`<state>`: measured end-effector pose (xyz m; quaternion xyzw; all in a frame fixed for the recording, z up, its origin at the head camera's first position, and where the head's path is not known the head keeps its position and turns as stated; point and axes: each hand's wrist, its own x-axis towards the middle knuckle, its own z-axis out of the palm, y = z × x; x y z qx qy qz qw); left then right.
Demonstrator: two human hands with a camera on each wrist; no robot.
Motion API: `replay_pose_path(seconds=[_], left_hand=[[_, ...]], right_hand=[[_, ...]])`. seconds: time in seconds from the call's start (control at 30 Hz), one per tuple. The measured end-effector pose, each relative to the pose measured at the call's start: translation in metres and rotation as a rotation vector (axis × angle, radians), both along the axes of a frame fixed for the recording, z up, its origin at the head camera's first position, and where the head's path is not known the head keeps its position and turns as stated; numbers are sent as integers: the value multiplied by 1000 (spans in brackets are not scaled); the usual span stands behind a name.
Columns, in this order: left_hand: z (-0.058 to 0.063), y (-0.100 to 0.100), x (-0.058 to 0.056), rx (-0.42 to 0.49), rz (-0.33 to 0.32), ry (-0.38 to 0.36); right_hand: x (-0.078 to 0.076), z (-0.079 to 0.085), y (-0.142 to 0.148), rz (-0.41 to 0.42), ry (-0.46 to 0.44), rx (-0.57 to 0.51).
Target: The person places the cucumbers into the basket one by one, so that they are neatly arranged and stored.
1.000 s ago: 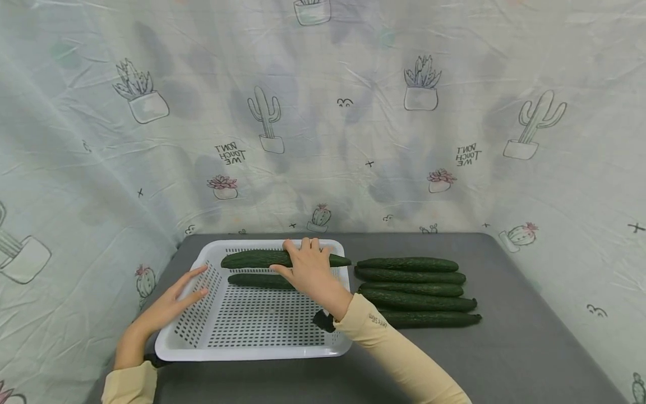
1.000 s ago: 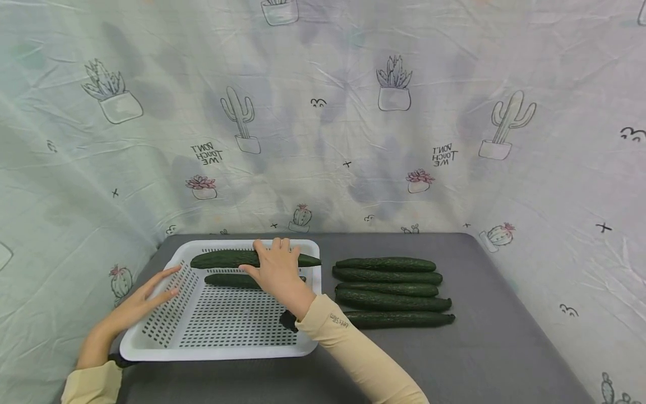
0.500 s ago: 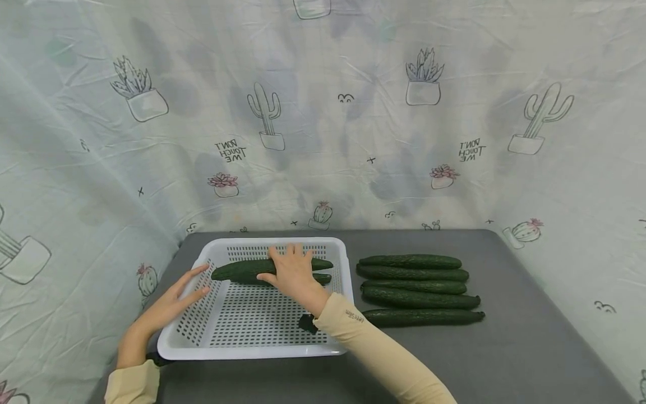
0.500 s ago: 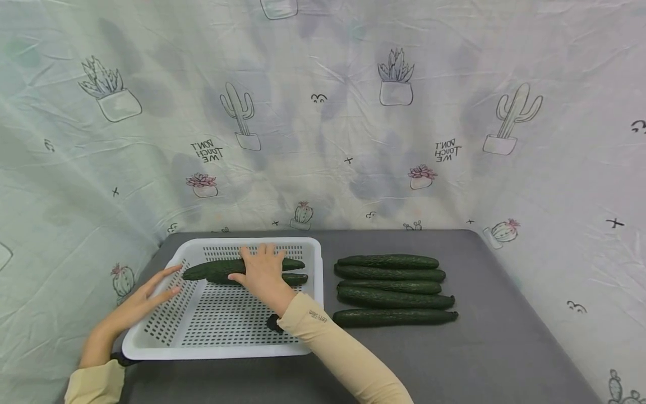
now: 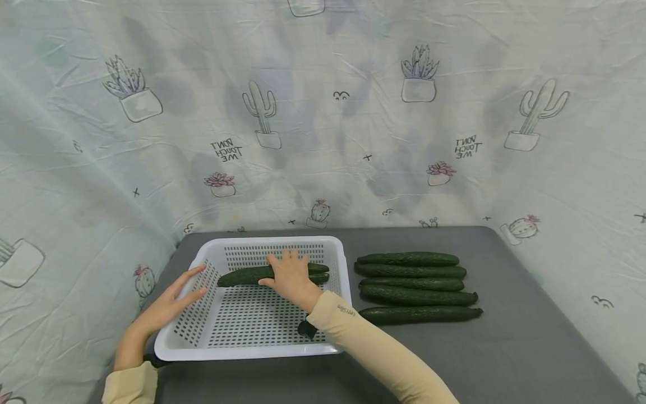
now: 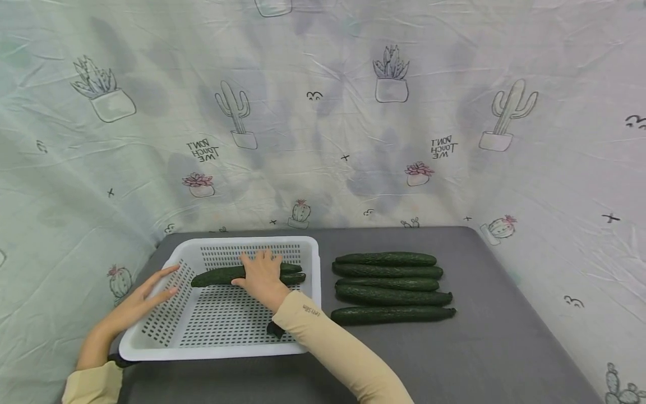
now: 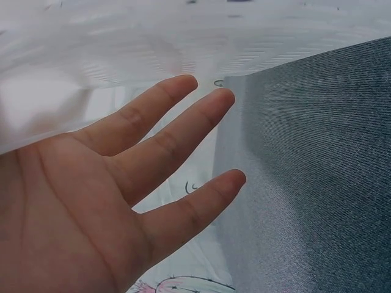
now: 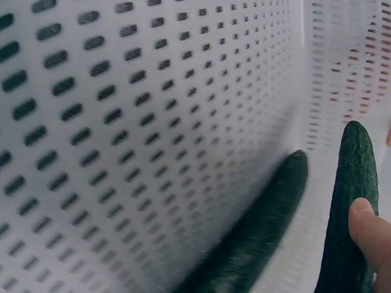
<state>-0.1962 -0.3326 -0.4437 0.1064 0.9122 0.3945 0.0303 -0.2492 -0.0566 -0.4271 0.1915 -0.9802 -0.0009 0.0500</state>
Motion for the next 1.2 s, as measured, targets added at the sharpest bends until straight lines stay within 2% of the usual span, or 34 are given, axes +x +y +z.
replay_pose_path(seconds=[0.2, 0.47, 0.83, 1.2], left_hand=[[0, 0, 1, 12, 2, -13], [0, 2, 2, 66, 4, -46], [0, 2, 1, 156, 20, -127], [-4, 1, 1, 98, 11, -70]], right_hand=[[-4, -10, 0, -12, -34, 26], [-5, -18, -5, -16, -15, 112], [-6, -23, -3, 3, -49, 107], [-7, -26, -1, 24, -25, 132]])
